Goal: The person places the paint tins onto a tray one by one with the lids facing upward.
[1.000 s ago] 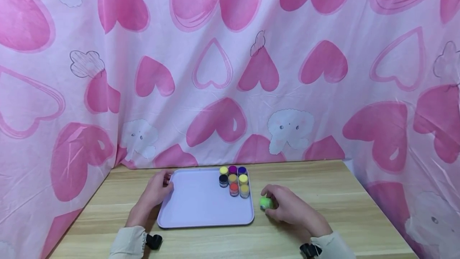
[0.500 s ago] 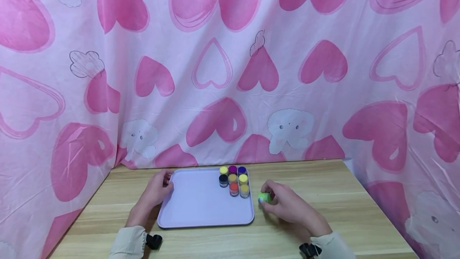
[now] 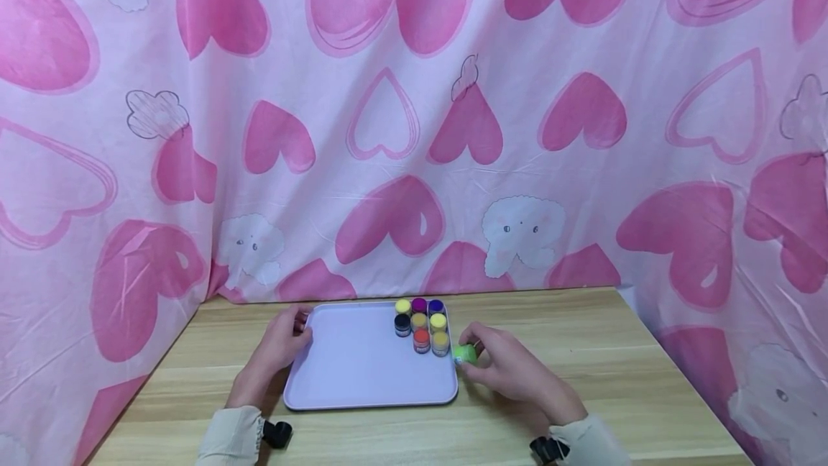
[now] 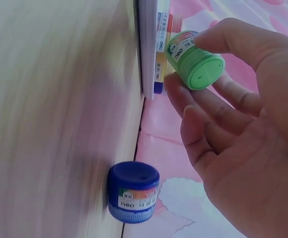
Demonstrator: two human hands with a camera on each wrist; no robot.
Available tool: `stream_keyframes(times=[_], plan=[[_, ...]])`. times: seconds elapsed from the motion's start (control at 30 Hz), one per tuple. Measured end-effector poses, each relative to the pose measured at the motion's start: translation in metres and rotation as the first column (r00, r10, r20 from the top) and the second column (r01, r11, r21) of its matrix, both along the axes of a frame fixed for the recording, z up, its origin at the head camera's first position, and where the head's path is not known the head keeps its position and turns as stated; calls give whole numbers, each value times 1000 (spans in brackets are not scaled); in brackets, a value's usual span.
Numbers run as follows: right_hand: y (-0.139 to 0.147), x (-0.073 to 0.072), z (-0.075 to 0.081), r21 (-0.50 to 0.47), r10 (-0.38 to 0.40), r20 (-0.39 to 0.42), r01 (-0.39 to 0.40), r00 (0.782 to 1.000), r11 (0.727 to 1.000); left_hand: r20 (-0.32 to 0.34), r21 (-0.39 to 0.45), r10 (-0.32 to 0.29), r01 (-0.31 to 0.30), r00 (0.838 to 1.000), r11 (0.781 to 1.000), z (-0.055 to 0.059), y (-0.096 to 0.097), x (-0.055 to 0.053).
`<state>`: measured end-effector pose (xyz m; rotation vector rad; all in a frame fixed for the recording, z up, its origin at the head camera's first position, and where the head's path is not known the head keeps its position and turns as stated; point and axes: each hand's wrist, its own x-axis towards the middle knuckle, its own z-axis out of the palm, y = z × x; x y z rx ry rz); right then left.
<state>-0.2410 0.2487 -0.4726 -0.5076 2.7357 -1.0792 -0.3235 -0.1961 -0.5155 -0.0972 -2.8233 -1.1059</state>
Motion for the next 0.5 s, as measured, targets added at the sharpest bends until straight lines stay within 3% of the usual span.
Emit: stream_keyframes(times=[0.17,0.5], plan=[[-6,0,1,-39,44,-5,-44,999,998,4,3,4,-4,1000,1000,1,0,0],[-17,-1,2,-16,36,-59,-37,998,999,9,4,2,-2,1000,1000,-1,0,-2]])
